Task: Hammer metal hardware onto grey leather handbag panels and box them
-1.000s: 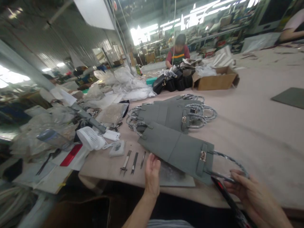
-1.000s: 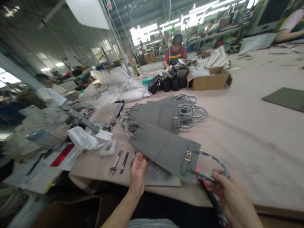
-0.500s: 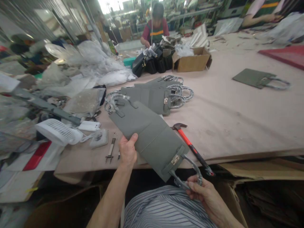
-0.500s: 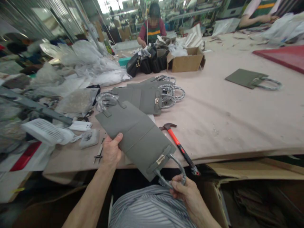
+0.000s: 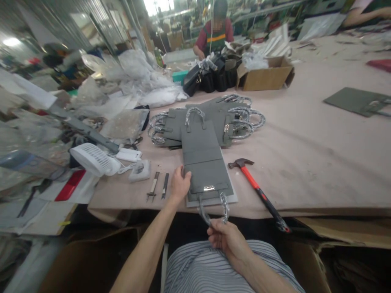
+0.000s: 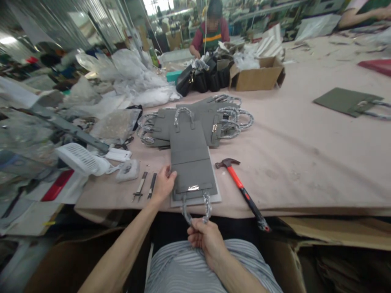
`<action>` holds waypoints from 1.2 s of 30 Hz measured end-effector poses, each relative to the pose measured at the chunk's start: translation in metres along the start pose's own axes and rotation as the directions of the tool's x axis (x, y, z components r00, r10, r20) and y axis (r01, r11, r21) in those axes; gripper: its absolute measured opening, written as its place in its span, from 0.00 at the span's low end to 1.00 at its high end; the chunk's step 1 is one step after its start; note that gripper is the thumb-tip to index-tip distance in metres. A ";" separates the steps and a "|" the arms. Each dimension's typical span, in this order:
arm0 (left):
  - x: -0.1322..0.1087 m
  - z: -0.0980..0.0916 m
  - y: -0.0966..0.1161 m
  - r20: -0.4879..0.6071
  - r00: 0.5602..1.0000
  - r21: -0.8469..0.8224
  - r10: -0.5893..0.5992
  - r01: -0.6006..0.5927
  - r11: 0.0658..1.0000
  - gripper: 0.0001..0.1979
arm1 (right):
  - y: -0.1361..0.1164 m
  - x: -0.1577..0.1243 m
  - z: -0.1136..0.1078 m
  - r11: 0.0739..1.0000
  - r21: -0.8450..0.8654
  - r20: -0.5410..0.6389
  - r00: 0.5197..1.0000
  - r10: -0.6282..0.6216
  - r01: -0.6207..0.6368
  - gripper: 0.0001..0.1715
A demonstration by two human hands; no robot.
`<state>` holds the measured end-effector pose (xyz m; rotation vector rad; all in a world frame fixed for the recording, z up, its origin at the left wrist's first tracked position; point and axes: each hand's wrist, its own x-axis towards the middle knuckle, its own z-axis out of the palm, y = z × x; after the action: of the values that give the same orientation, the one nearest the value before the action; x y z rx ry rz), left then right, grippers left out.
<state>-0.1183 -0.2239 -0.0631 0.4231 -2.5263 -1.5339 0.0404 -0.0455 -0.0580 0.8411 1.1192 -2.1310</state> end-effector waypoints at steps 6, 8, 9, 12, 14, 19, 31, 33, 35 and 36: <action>-0.051 0.014 -0.035 -0.026 0.987 0.065 0.156 -0.154 0.986 0.24 | 0.006 0.000 -0.005 0.999 -0.008 -0.026 0.999 0.038 -0.038 0.24; -0.054 0.018 -0.034 -0.023 0.989 0.035 0.143 -0.143 0.989 0.24 | 0.005 0.001 -0.009 0.999 -0.023 -0.024 0.999 0.027 -0.028 0.24; -0.054 0.019 -0.032 -0.012 0.990 0.020 0.138 -0.138 0.990 0.24 | 0.005 0.002 -0.012 0.999 -0.037 -0.019 1.000 0.023 -0.024 0.25; -0.055 0.020 -0.027 0.021 0.993 -0.010 0.117 -0.117 0.993 0.25 | 0.006 0.002 -0.018 0.989 -0.136 -0.016 0.998 0.055 -0.056 0.29; -0.057 0.020 -0.024 0.026 0.995 -0.016 0.094 -0.093 0.996 0.25 | 0.003 -0.004 -0.020 0.951 -0.291 0.006 0.994 0.110 -0.103 0.32; -0.063 0.023 -0.018 0.038 0.995 0.047 0.088 -0.090 0.995 0.26 | -0.034 -0.037 -0.013 0.500 -0.845 0.268 0.959 0.095 0.187 0.24; -0.041 -0.032 -0.020 -0.084 0.990 0.269 0.112 -0.086 0.959 0.15 | -0.104 0.068 0.003 -0.581 -0.629 0.776 0.381 -0.503 0.516 0.21; -0.029 -0.057 -0.025 -0.075 0.996 0.435 0.042 -0.006 0.900 0.13 | -0.101 0.080 0.001 -0.628 -0.612 0.791 0.391 -0.471 0.480 0.22; -0.016 -0.078 -0.031 -0.032 0.998 0.555 -0.057 0.065 0.829 0.11 | -0.099 0.086 -0.002 -0.642 -0.607 0.794 0.391 -0.466 0.468 0.22; -0.010 -0.085 -0.034 -0.009 0.995 0.586 -0.097 0.084 0.806 0.10 | -0.098 0.087 -0.003 -0.642 -0.608 0.793 0.390 -0.467 0.467 0.22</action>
<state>-0.0797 -0.3071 -0.0535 0.6077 -3.0008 -0.7305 -0.0858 -0.0138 -0.0768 -1.0279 3.0926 -0.6601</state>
